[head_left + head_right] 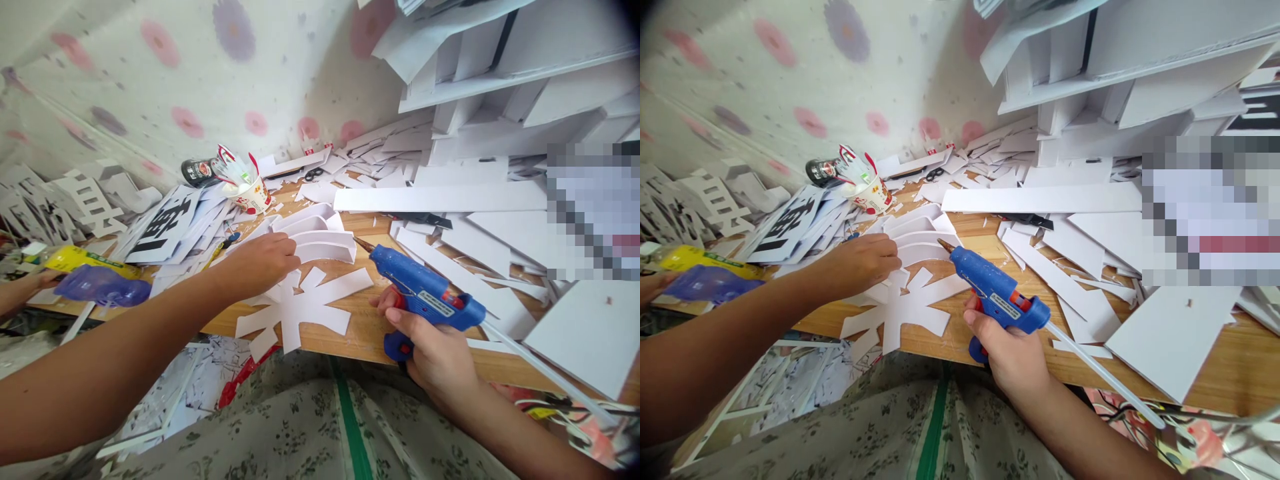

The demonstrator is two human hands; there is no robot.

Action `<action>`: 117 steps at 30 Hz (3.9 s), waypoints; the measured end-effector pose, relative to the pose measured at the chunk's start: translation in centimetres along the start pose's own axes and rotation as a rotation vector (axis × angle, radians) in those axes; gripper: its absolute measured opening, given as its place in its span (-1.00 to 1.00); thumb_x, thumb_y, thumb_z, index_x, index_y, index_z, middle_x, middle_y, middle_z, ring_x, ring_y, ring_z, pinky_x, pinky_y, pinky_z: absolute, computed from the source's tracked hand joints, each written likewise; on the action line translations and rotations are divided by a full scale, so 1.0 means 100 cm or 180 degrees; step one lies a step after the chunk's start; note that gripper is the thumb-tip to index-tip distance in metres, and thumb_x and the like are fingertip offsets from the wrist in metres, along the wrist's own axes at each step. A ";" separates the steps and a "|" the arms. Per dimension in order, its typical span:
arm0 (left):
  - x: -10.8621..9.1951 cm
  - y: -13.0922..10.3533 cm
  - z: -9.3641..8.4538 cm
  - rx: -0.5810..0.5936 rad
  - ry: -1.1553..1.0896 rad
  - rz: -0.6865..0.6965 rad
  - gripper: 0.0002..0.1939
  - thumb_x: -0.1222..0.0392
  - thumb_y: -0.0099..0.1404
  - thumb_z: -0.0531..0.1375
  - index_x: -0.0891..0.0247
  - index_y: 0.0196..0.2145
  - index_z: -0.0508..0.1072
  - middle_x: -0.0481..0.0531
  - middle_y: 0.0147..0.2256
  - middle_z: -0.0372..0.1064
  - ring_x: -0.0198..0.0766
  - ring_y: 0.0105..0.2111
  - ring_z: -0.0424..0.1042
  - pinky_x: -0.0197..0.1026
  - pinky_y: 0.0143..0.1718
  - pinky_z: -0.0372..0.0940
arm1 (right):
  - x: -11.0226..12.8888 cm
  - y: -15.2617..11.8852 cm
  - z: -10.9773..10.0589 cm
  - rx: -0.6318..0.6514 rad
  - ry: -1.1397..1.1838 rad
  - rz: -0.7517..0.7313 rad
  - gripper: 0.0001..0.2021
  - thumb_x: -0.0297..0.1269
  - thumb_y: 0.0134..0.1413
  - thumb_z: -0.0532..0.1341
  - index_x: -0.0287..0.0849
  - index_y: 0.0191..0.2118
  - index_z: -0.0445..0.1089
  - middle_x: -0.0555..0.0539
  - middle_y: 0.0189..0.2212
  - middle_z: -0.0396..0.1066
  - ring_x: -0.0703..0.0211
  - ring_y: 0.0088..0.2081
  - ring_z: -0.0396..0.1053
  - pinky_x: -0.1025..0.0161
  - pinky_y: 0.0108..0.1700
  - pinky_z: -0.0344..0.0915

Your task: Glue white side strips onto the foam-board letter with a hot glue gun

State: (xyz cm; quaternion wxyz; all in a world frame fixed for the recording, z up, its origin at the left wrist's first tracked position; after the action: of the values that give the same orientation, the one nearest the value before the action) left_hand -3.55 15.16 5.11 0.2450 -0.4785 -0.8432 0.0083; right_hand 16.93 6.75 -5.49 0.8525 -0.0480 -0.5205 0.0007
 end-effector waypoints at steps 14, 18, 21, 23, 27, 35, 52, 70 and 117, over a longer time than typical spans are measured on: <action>0.007 -0.005 0.000 -0.0212 -0.0359 -0.0188 -0.84 0.40 0.25 0.12 0.27 -0.40 0.48 0.07 -0.39 0.39 -0.16 -0.33 0.30 -0.13 -0.25 0.17 | 0.010 0.000 0.003 -0.0161 0.0063 -0.0134 -0.95 -0.28 -0.17 0.35 -0.06 -0.51 0.48 0.01 -0.50 0.43 0.11 -0.44 0.36 0.17 -0.31 0.32; 0.040 -0.018 -0.006 -0.0476 -0.1289 -0.0641 -0.83 0.23 0.31 0.14 0.21 -0.24 0.55 0.05 -0.30 0.45 -0.21 -0.24 0.35 -0.16 -0.15 0.20 | 0.010 0.000 0.004 -0.0162 0.0114 -0.0144 -0.94 -0.25 -0.17 0.37 -0.07 -0.50 0.50 -0.01 -0.50 0.44 0.08 -0.42 0.38 0.15 -0.30 0.33; 0.056 -0.027 -0.006 -0.0463 -0.1696 -0.0877 -0.82 0.17 0.30 0.17 0.22 -0.32 0.57 0.05 -0.34 0.44 -0.22 -0.27 0.35 -0.19 -0.18 0.19 | 0.011 0.000 0.004 -0.0219 0.0117 -0.0227 -0.92 -0.25 -0.19 0.38 -0.08 -0.52 0.50 0.00 -0.50 0.45 0.08 -0.39 0.40 0.17 -0.26 0.32; 0.056 -0.029 -0.002 -0.0381 -0.1893 -0.0928 -0.84 0.20 0.28 0.19 0.24 -0.33 0.58 0.05 -0.35 0.45 -0.24 -0.29 0.35 -0.21 -0.20 0.18 | 0.010 -0.001 0.004 -0.0222 0.0044 -0.0235 -0.92 -0.25 -0.17 0.39 -0.09 -0.52 0.51 0.01 -0.49 0.46 0.09 -0.37 0.41 0.19 -0.25 0.31; 0.046 -0.024 0.005 -0.0311 -0.2055 -0.0915 -0.86 0.27 0.26 0.20 0.25 -0.34 0.59 0.03 -0.37 0.46 -0.28 -0.32 0.36 -0.25 -0.21 0.18 | 0.008 -0.001 0.002 -0.0233 -0.0006 -0.0204 -0.92 -0.24 -0.16 0.40 -0.09 -0.50 0.52 0.02 -0.48 0.47 0.10 -0.33 0.41 0.22 -0.21 0.29; 0.049 -0.024 0.016 -0.0171 -0.2457 -0.1001 -0.81 0.27 0.26 0.16 0.25 -0.34 0.60 0.03 -0.37 0.43 -0.28 -0.30 0.38 -0.27 -0.21 0.19 | 0.012 0.000 0.003 -0.0215 -0.0092 -0.0351 -0.90 -0.22 -0.19 0.40 -0.10 -0.52 0.51 0.01 -0.50 0.44 0.09 -0.34 0.38 0.20 -0.22 0.28; 0.056 -0.031 0.034 -0.0216 -0.3334 -0.1163 -0.81 0.24 0.16 0.19 0.22 -0.31 0.61 0.02 -0.31 0.44 -0.30 -0.31 0.40 -0.31 -0.28 0.22 | 0.010 0.000 0.012 -0.0071 -0.0708 -0.0153 -0.79 -0.09 -0.11 0.41 -0.07 -0.34 0.55 -0.08 -0.36 0.55 -0.03 -0.24 0.43 0.12 -0.17 0.32; 0.056 -0.037 0.063 -0.1178 -0.3965 -0.1559 -0.94 0.31 0.09 0.26 0.28 -0.42 0.54 -0.05 -0.43 0.45 -0.32 -0.42 0.36 -0.30 -0.39 0.19 | -0.001 0.065 0.131 -0.0136 -0.1792 -0.0711 -0.72 -0.16 -0.13 0.32 -0.16 -0.26 0.39 -0.01 -0.46 0.47 0.15 -0.48 0.36 0.19 -0.40 0.30; 0.051 -0.038 0.061 -0.1323 -0.3632 -0.1518 -0.91 0.25 0.14 0.19 0.27 -0.42 0.50 -0.04 -0.46 0.46 -0.30 -0.44 0.40 -0.27 -0.41 0.24 | -0.010 0.062 0.133 -0.0557 -0.1364 -0.0832 -0.70 -0.10 -0.07 0.30 -0.14 -0.25 0.31 -0.01 -0.42 0.49 0.13 -0.49 0.49 0.16 -0.37 0.43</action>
State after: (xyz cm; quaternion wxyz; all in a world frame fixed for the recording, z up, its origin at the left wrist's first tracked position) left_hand -11.37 18.60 2.75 -0.3437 -0.2361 -0.9079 0.0432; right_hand 4.95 13.91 -0.82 0.7083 -0.0526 -0.6890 -0.1443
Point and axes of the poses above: each hand's wrist, its own y-axis towards the middle knuckle, its own z-axis out of the palm, x = y × z, the point moved 5 cm from there along y, towards the middle knuckle
